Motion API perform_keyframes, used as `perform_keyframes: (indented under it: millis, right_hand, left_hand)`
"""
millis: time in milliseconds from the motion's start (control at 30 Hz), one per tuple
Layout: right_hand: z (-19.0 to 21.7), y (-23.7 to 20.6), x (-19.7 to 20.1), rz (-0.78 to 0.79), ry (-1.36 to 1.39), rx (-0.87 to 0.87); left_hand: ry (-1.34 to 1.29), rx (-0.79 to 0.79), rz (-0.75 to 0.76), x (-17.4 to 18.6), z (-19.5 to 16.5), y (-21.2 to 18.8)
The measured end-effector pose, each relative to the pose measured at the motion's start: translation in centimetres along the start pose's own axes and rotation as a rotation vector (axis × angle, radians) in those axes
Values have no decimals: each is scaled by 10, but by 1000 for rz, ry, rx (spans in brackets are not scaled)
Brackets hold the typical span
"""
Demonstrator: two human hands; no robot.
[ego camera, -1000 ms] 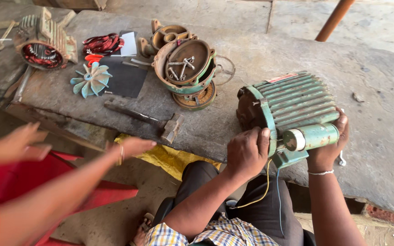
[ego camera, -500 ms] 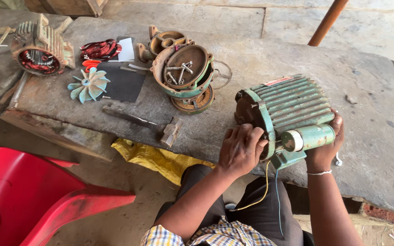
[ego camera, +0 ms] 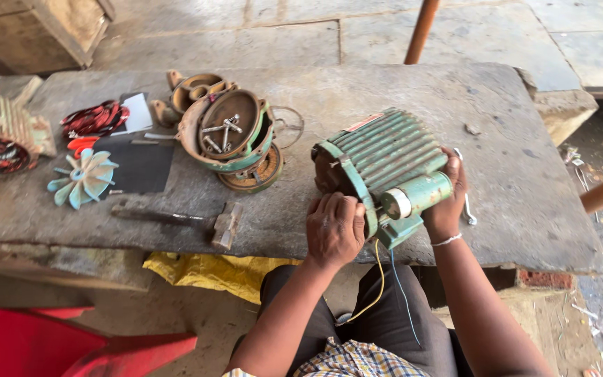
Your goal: The person disassembles an electric motor at a stone workbench. They unscrew bolts from the motor housing with a wrench, tap the housing with a hammer, remove the rear end cover by hand, and use a screwdriver on the motor's terminal box while handling wires and loose parts.
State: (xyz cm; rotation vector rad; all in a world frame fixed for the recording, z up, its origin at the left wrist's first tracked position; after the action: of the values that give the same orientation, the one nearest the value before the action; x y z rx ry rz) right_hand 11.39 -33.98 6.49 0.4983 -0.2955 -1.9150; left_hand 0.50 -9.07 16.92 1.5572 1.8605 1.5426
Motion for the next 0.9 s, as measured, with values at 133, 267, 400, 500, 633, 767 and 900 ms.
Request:
perform_keyframes:
  millis: [133,267,400,500,633,767,900]
  right_hand:
    - [3,-1,0,-4,2,6]
    - [5,-3,-4,43,24,-8]
    - [4,-4,-2,42,-90,-25]
    - [5,-3,-7,99,30,27]
    - [-6,-2,-5,175,157,32]
    - [-22,3,-2,282,242,47]
    - [-40,4,-6,367,163,36]
  left_hand:
    - [-115,307,17,-12,17,-7]
    - [-68,389,111,-13,25,-9]
    - [79,148,51,9,6,-7]
    - [69,72,101,7,4,-11]
    - [104,-64,56,5,4,-13]
    - [69,-12,36,-6,13,-12]
    - [25,361,103,-16,39,-24]
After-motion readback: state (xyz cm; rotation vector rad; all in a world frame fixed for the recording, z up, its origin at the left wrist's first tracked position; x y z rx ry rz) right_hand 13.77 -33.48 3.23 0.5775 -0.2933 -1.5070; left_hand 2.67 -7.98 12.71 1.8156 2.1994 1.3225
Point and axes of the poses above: each hand's wrist, its own y-axis towards the middle knuckle, its own x-axis out of the back of the hand, z = x × y, the point moved 10 cm from there along y, towards the middle knuckle, and after that the axes turned 10 degrees about -y, right-handed, at the moved point
